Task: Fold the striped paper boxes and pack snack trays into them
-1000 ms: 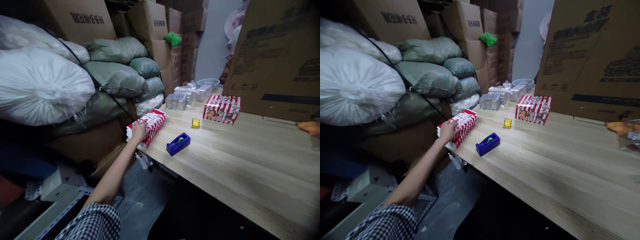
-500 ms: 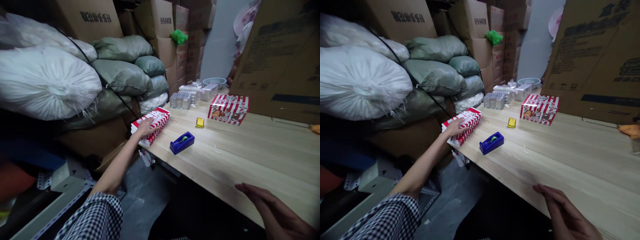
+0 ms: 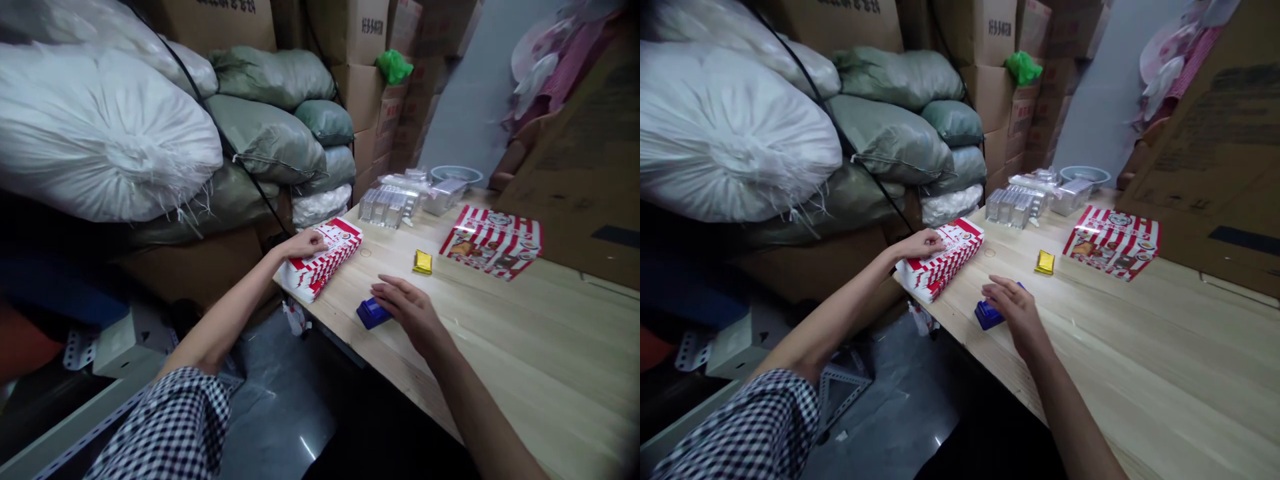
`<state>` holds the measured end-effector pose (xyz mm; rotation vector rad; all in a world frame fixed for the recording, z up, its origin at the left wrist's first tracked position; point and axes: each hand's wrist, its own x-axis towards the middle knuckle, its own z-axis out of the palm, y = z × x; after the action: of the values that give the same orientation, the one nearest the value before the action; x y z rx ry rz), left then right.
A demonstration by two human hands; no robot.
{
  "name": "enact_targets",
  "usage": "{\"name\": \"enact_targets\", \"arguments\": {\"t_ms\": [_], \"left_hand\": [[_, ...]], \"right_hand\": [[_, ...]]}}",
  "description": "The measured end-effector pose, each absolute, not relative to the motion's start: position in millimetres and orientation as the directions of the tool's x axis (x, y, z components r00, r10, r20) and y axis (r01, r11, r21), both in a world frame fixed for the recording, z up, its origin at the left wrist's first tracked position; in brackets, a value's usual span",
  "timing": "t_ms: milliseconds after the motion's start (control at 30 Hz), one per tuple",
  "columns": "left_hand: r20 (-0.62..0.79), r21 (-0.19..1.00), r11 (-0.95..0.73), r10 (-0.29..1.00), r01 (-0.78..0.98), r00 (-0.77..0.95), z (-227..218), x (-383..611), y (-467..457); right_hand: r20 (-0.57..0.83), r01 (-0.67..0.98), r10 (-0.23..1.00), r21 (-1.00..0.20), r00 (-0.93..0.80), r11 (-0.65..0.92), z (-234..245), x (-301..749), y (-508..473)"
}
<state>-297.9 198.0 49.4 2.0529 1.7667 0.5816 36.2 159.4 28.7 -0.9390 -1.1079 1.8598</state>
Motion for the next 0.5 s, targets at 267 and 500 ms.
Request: {"name": "enact_targets", "arguments": {"t_ms": [267,500], "left_hand": [[0.228,0.655,-0.183,0.973,0.733,0.040,48,-282,192],[0.229,0.660,-0.232,0.968,0.715,0.103,47,-271,182]], "right_hand": [[-0.562,-0.197,0.660,-0.668,-0.499,-0.718,9,-92,208],[-0.587,-0.250,0.740,-0.701,-0.329,-0.668,-1,-114,236]]}}
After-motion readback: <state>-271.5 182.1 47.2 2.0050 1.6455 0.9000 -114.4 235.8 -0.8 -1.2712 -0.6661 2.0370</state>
